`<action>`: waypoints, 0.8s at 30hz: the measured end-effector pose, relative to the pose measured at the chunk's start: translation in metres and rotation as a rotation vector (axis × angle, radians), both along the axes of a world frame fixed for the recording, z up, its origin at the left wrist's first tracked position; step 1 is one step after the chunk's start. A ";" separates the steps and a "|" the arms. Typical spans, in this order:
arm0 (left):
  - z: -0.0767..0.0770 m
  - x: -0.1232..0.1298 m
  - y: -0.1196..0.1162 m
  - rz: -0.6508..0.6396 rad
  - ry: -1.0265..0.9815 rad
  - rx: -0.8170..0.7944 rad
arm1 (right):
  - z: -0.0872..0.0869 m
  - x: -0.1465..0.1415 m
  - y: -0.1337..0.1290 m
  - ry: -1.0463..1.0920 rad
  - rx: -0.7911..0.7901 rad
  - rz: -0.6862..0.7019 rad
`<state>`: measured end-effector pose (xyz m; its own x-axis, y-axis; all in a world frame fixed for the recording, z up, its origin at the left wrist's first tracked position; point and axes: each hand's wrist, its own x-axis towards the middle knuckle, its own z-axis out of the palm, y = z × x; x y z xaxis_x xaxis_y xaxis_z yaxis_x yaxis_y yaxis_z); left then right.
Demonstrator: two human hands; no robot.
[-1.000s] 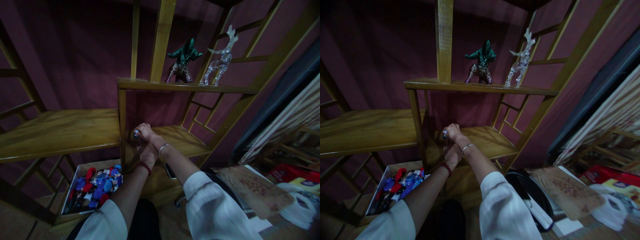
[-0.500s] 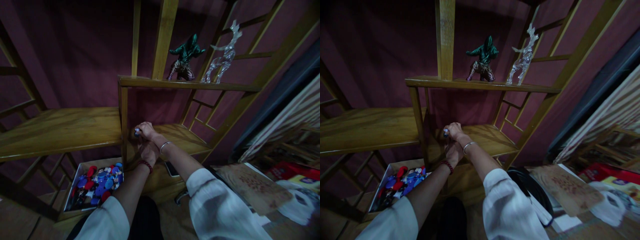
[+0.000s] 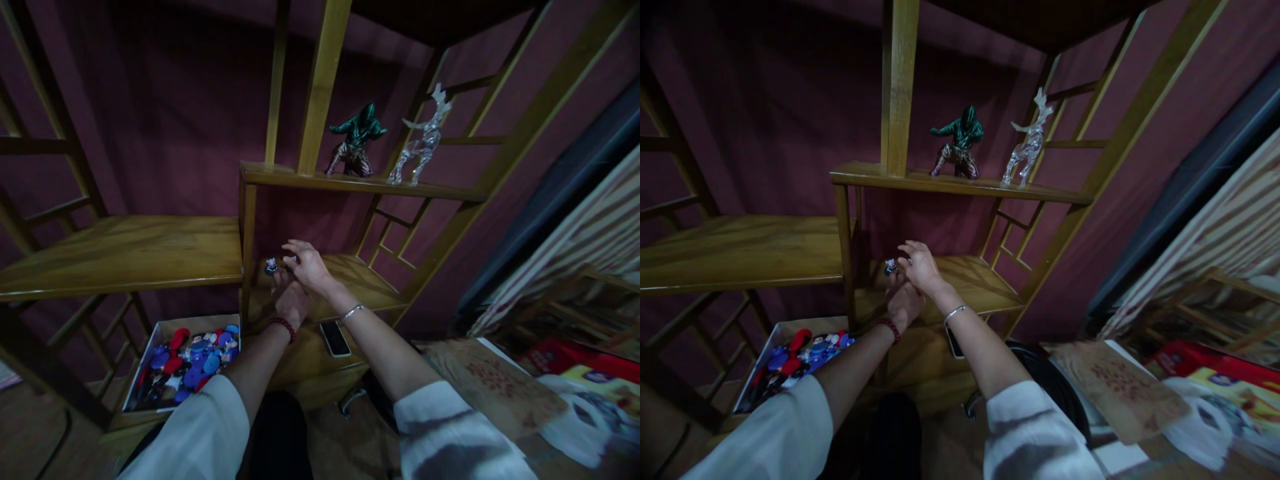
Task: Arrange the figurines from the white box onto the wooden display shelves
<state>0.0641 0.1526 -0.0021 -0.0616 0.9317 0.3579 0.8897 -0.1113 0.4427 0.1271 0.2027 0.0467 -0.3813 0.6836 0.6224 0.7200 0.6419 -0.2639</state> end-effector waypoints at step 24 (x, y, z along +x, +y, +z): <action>-0.043 -0.037 -0.077 -0.332 -0.158 0.274 | -0.052 -0.024 -0.142 0.381 -0.003 0.161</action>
